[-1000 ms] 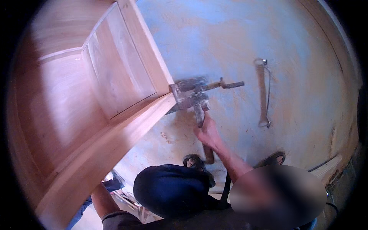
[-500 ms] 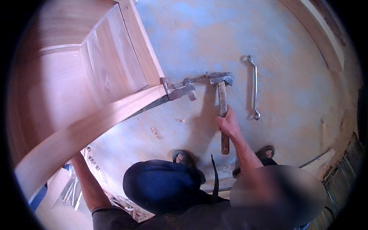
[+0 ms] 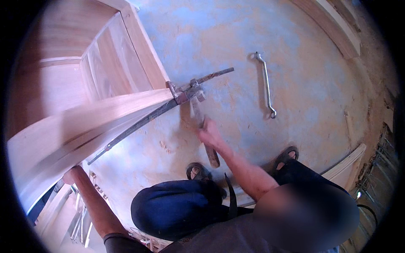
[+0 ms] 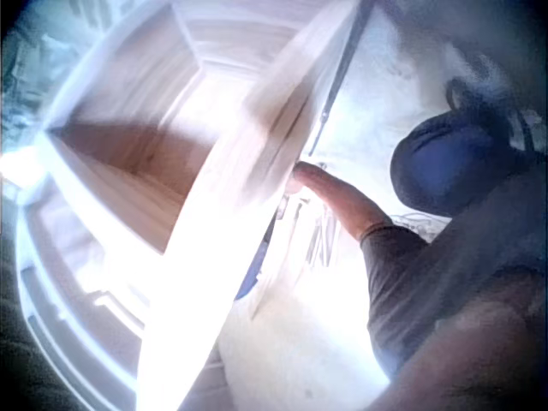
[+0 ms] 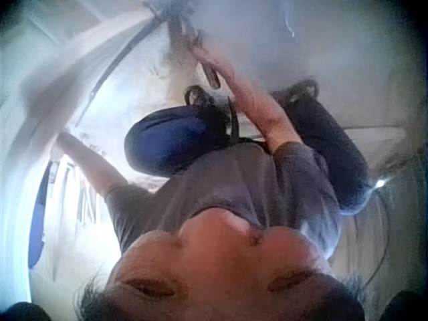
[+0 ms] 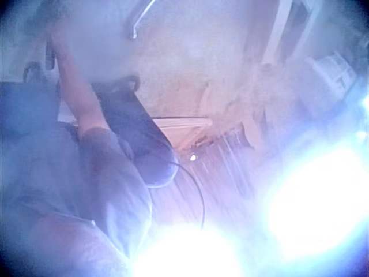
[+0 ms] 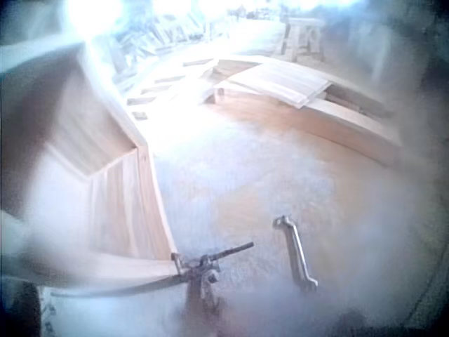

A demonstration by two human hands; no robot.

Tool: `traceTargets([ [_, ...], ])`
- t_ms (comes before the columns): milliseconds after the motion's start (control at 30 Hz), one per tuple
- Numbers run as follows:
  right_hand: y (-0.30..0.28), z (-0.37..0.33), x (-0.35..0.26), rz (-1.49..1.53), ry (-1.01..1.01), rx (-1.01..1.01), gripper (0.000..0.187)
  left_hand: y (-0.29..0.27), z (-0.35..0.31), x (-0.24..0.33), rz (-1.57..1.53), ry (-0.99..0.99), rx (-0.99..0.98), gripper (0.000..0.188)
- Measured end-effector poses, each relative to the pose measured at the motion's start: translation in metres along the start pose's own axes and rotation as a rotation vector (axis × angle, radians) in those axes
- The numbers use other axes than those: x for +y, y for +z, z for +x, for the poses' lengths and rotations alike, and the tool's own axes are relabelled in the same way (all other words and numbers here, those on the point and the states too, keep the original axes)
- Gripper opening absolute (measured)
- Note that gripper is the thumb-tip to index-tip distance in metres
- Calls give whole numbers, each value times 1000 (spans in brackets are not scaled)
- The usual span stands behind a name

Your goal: The person assembles a wooden cabinet frame by clamping curved wooden panels together. They use a bar clamp and a wrench to tighten the joints, then remove the clamp and inspect the assembly.

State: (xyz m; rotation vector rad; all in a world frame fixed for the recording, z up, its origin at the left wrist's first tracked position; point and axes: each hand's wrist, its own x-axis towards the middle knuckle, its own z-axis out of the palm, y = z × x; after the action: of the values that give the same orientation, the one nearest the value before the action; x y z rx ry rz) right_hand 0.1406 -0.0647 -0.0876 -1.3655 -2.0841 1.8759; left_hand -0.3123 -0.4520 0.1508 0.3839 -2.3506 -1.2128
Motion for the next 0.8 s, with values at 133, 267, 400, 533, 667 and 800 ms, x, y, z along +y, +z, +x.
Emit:
traceTargets([
  [133, -24, 13, -24, 374, 116, 183, 29, -6, -1, -6, -19, 3, 14, 29],
  [267, 11, 19, -12, 21, -153, 281, 30, 3, 3, 2, -29, -1, 23, 30],
  [400, -44, 29, -36, -8, -55, -106, 31, -10, 7, -1, -27, -18, 57, 31],
  [533, -7, 13, -23, 314, 112, 72, 31, -2, 1, 1, -34, -19, 47, 31],
  [667, -52, 14, -38, 135, 99, -265, 37, -1, 0, -6, -45, -41, 64, 32],
  [800, -15, 0, -54, 253, 224, -91, 24, 16, -11, 0, -81, -37, 75, 33],
])
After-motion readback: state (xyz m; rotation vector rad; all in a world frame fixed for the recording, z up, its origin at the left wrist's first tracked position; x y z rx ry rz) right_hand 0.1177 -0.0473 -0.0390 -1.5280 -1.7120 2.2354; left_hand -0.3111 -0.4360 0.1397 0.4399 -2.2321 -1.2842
